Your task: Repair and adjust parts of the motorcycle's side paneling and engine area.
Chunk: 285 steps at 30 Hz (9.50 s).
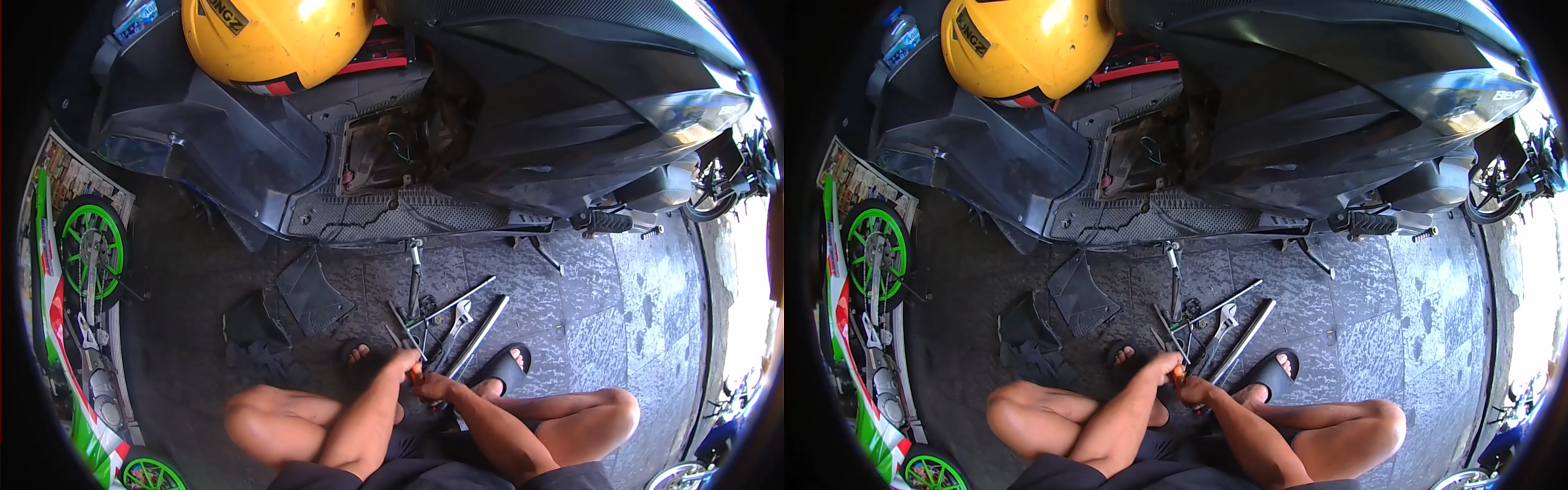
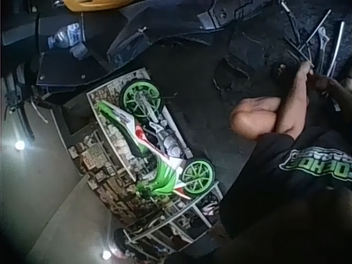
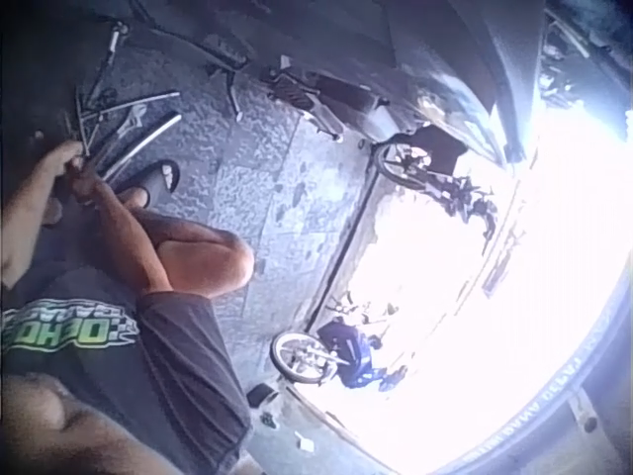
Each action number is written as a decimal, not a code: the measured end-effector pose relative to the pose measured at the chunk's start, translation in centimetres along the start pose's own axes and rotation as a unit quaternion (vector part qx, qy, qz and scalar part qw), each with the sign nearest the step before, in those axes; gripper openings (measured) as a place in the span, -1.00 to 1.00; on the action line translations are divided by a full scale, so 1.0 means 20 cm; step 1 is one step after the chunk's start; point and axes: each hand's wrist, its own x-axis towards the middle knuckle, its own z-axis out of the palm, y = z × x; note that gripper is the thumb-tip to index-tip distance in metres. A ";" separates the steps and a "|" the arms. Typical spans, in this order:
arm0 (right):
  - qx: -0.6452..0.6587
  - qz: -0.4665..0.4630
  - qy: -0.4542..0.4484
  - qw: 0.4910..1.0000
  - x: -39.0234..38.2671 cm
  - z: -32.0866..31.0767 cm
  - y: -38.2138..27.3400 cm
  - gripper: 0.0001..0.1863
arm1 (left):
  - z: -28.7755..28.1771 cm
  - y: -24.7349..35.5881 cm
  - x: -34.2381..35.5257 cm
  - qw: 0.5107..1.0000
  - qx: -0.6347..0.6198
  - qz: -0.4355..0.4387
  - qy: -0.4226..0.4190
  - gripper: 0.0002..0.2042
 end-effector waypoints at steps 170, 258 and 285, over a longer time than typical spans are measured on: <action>0.739 -0.580 0.087 0.330 -0.85 -0.82 -1.03 -0.47 | 0.09 1.63 -1.22 0.647 0.367 0.634 0.212 -0.46; 0.760 -0.477 -0.003 0.441 -0.92 -0.90 -0.98 -0.75 | 0.91 1.34 -1.31 0.276 0.437 0.666 0.538 0.07; 0.751 -0.417 0.134 0.494 -0.93 -0.87 -1.02 -0.78 | 0.86 1.43 -1.25 0.291 0.376 0.781 0.405 0.16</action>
